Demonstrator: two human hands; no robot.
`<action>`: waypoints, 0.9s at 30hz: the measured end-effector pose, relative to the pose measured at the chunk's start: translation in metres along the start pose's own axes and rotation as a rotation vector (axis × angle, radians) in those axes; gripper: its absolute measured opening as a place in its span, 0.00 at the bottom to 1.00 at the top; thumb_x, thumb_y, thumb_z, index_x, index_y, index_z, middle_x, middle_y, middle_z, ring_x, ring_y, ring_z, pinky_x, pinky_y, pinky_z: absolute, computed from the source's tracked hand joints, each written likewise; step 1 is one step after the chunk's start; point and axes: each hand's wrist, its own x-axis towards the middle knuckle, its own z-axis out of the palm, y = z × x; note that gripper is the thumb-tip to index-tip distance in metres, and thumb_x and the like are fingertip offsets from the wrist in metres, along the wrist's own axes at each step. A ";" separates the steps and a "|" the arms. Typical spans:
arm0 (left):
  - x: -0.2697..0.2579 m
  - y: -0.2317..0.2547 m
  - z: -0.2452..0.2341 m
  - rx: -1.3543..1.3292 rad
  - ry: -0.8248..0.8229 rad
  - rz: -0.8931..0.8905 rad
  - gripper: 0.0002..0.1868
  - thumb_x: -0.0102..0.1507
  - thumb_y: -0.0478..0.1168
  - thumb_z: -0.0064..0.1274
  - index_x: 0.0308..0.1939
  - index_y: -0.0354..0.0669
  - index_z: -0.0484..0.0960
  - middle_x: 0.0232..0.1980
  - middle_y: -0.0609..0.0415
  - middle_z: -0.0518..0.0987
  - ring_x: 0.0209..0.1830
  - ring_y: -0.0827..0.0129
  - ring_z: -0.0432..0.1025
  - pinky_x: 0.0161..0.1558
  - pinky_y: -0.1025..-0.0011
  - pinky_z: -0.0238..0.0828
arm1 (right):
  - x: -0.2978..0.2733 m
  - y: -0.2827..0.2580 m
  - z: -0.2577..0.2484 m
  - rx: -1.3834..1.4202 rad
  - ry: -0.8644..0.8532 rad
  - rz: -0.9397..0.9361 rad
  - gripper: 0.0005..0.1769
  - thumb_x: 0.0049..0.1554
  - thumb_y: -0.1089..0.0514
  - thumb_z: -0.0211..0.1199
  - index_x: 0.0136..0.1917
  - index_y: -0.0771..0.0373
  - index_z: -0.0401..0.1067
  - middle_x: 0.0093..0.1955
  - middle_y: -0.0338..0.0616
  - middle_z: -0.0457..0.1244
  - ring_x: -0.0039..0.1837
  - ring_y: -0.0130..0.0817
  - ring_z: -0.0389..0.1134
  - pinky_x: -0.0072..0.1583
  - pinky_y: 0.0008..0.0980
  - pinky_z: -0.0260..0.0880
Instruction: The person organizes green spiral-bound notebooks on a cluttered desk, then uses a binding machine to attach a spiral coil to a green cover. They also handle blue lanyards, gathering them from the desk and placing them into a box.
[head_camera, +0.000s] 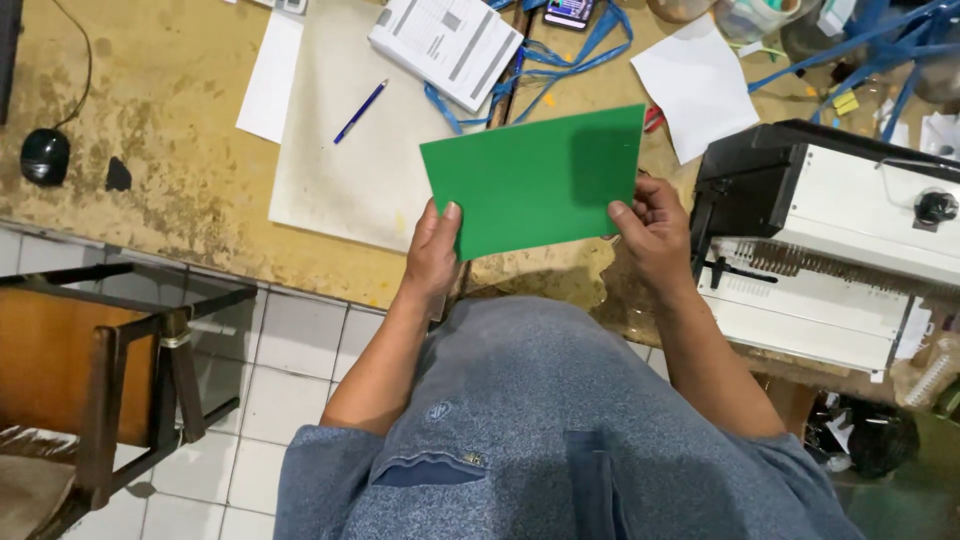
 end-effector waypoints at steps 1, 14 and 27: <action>0.000 -0.004 0.000 -0.032 0.012 0.004 0.20 0.74 0.45 0.40 0.68 0.43 0.71 0.54 0.40 0.83 0.52 0.59 0.79 0.60 0.47 0.76 | 0.000 0.001 -0.001 0.005 -0.011 -0.004 0.17 0.62 0.68 0.64 0.64 0.68 0.66 0.47 0.51 0.68 0.40 0.35 0.73 0.41 0.35 0.80; -0.001 -0.015 -0.004 -0.088 0.004 0.026 0.20 0.73 0.46 0.41 0.67 0.45 0.72 0.55 0.40 0.83 0.54 0.58 0.79 0.60 0.45 0.75 | -0.001 -0.004 -0.001 -0.012 -0.040 -0.001 0.18 0.61 0.68 0.65 0.64 0.68 0.66 0.47 0.51 0.67 0.41 0.33 0.73 0.43 0.34 0.80; 0.000 -0.014 -0.004 -0.059 -0.004 0.042 0.18 0.73 0.45 0.40 0.65 0.46 0.73 0.54 0.42 0.84 0.52 0.59 0.79 0.58 0.46 0.76 | 0.000 -0.003 -0.004 -0.024 -0.079 -0.024 0.17 0.64 0.67 0.63 0.65 0.71 0.65 0.42 0.57 0.69 0.39 0.36 0.74 0.42 0.36 0.80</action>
